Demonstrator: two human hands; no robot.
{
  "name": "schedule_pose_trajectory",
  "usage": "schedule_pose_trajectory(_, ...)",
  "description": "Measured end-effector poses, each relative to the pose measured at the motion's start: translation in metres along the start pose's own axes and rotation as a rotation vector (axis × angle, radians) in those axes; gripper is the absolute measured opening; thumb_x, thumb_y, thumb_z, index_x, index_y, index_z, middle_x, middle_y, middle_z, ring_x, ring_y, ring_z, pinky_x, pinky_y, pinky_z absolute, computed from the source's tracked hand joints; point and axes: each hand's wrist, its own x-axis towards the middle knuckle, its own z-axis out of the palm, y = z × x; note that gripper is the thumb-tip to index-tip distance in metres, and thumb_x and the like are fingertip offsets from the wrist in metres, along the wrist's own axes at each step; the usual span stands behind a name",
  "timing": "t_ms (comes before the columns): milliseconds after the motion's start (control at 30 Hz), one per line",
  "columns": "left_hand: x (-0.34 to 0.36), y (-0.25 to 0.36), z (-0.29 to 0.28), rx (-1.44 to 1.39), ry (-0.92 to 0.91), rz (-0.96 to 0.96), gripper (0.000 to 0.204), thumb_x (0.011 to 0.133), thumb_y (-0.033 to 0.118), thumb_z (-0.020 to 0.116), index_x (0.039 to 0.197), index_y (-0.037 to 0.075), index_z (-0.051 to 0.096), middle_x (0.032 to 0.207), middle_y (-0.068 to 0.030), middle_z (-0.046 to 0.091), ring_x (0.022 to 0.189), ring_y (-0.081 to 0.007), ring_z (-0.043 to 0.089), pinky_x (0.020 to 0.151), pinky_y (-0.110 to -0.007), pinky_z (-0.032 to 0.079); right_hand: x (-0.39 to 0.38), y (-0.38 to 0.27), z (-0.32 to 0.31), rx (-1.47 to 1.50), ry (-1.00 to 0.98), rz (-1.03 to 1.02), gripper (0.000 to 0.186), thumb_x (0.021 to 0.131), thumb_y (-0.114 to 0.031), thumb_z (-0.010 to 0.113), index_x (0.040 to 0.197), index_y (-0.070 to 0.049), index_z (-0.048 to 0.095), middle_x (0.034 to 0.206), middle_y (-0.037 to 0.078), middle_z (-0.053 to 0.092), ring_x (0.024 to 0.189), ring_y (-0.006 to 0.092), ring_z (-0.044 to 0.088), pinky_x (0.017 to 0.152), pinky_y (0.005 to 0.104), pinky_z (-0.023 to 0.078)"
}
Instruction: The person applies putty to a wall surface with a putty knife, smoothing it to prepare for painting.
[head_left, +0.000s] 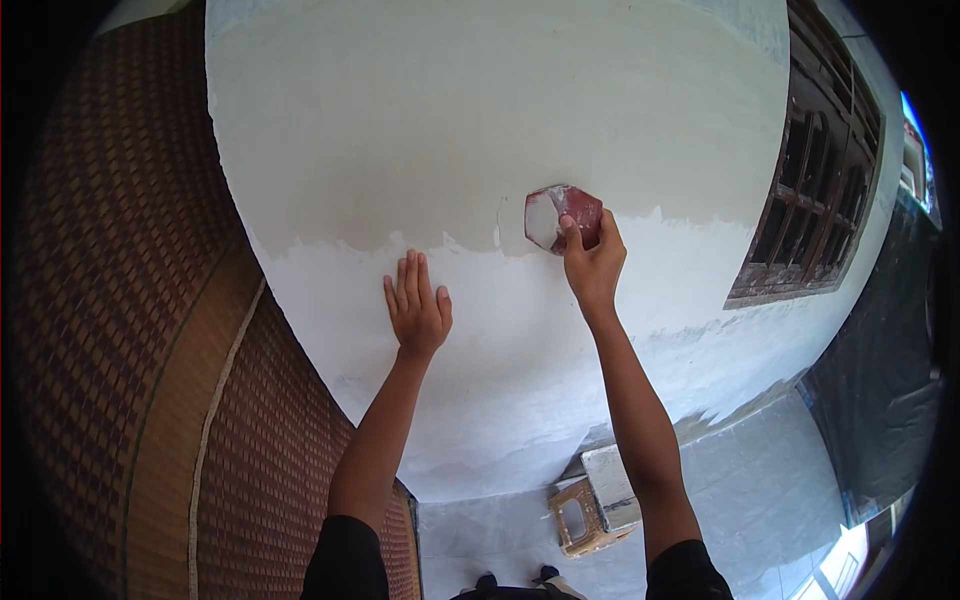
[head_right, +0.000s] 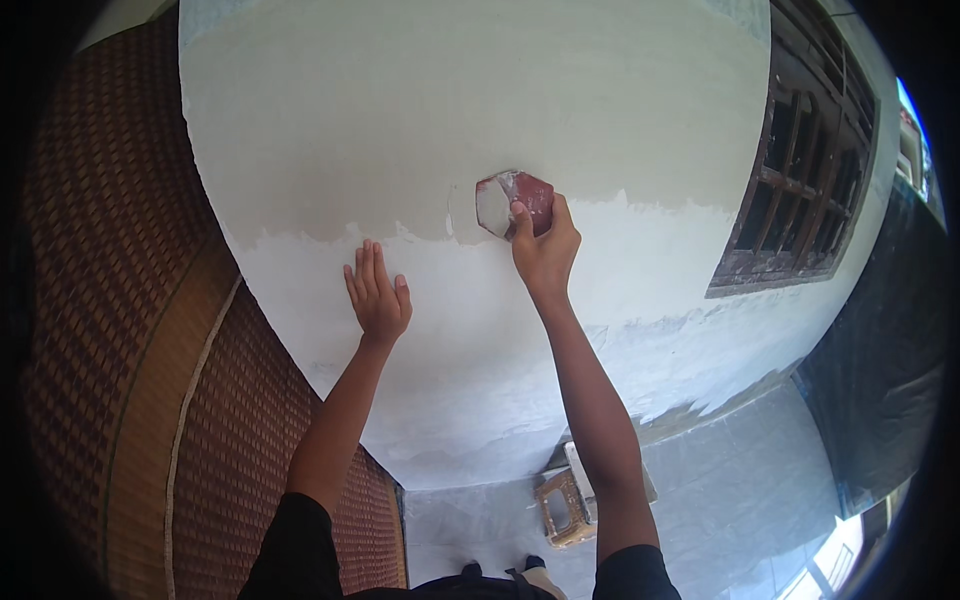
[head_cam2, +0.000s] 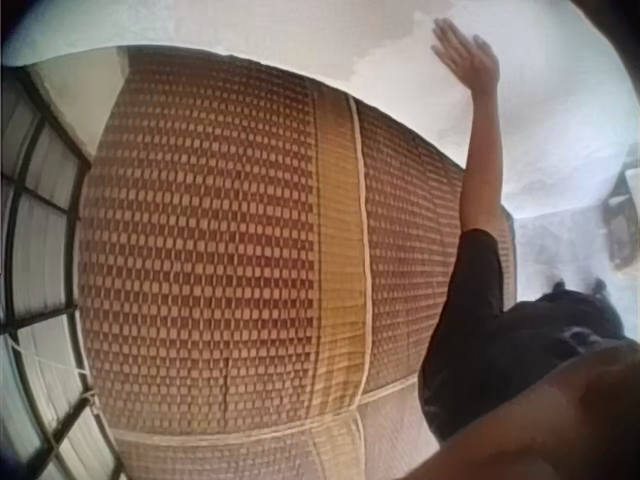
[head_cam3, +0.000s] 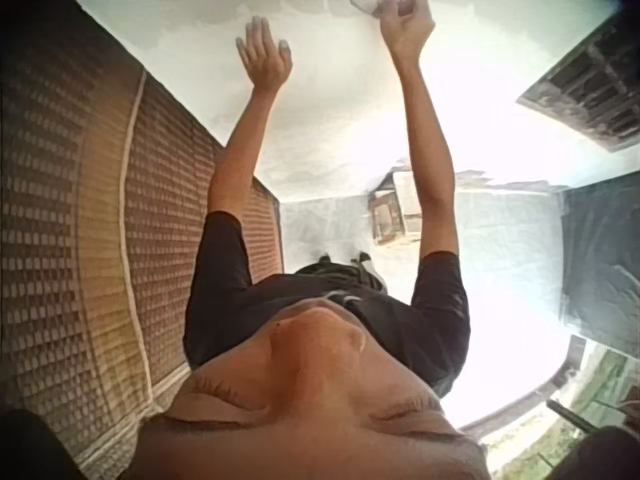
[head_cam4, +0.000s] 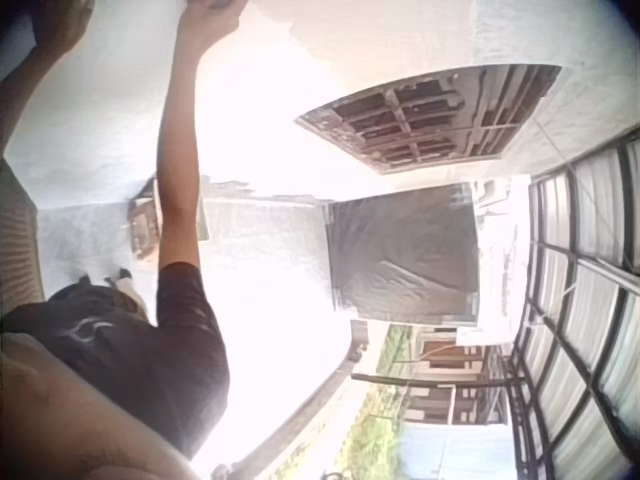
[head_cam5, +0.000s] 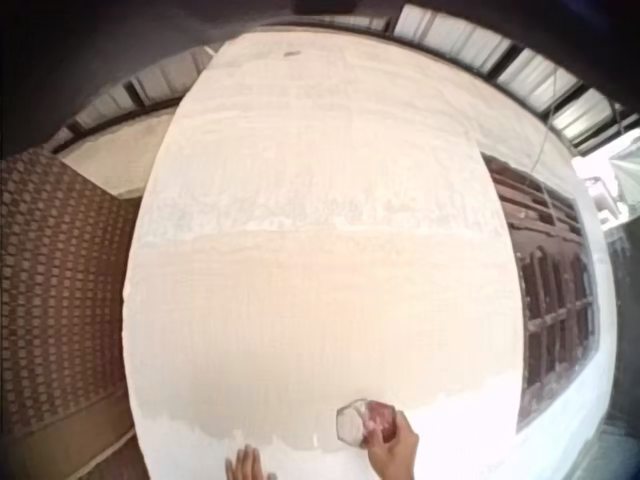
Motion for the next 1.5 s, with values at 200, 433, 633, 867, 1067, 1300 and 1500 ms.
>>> schedule_pose_trajectory(200,-0.001,0.000,0.003,-0.010,0.001,-0.003,0.055,0.097,0.023,0.042,0.143,-0.005,0.037,0.149,-0.0181,0.039,0.141,-0.0312,0.033,0.116,-0.051,0.018,0.017,0.014,-0.027,-0.045,0.064,0.020,0.024,0.089,-0.015,0.068,0.104,0.002,0.061,0.090,0.014,0.069,0.081,0.0214,0.066,0.077,0.0335,0.051)
schedule_pose_trajectory(433,0.000,0.000,0.003,-0.003,-0.008,0.010,0.056,0.097,0.022,0.041,0.145,-0.007,0.034,0.150,-0.0203,0.035,0.142,-0.0335,0.030,0.116,-0.053,0.016,0.022,0.024,-0.057,0.119,0.186,0.101,0.024,0.092,-0.017,0.067,0.106,0.002,0.060,0.095,0.008,0.066,0.087,0.0151,0.061,0.081,0.0307,0.049)
schedule_pose_trajectory(633,-0.002,0.000,0.004,-0.004,-0.017,0.011,0.056,0.097,0.022,0.041,0.145,-0.006,0.034,0.150,-0.0199,0.036,0.141,-0.0334,0.031,0.116,-0.053,0.016,0.003,0.004,-0.025,0.198,-0.028,-0.012,0.020,0.092,-0.013,0.066,0.105,0.002,0.059,0.094,0.008,0.066,0.085,0.0144,0.063,0.079,0.0284,0.050)
schedule_pose_trajectory(867,-0.002,-0.001,0.003,-0.006,-0.010,0.009,0.056,0.097,0.023,0.041,0.144,-0.006,0.034,0.150,-0.0196,0.036,0.142,-0.0327,0.030,0.117,-0.052,0.016,-0.001,-0.019,0.013,0.102,-0.122,-0.036,0.024,0.091,-0.013,0.067,0.108,0.002,0.059,0.091,0.014,0.071,0.080,0.0184,0.068,0.074,0.0304,0.052)
schedule_pose_trajectory(1067,-0.002,0.000,0.002,0.016,0.017,-0.009,0.053,0.098,0.025,0.042,0.143,-0.003,0.041,0.149,-0.0146,0.041,0.141,-0.0278,0.034,0.116,-0.050,0.021,0.008,-0.018,0.010,-0.016,-0.046,-0.060,0.022,0.088,-0.012,0.067,0.104,0.002,0.060,0.087,0.016,0.070,0.078,0.0228,0.070,0.073,0.0319,0.053)
schedule_pose_trajectory(1300,-0.002,-0.001,0.004,-0.015,-0.014,0.009,0.056,0.097,0.023,0.041,0.145,-0.006,0.034,0.150,-0.0196,0.036,0.142,-0.0324,0.029,0.117,-0.052,0.015,0.027,0.001,-0.025,-0.032,0.089,0.021,0.021,0.089,-0.013,0.066,0.104,0.001,0.062,0.089,0.012,0.069,0.080,0.0181,0.065,0.077,0.0321,0.051)
schedule_pose_trajectory(1500,-0.001,0.002,0.003,-0.004,-0.015,0.009,0.057,0.097,0.022,0.042,0.145,-0.006,0.033,0.151,-0.0195,0.035,0.142,-0.0324,0.029,0.117,-0.052,0.015,0.037,0.030,-0.072,0.181,0.210,0.134,0.023,0.092,-0.014,0.066,0.107,0.002,0.060,0.101,0.009,0.065,0.089,0.0149,0.061,0.081,0.0309,0.050)
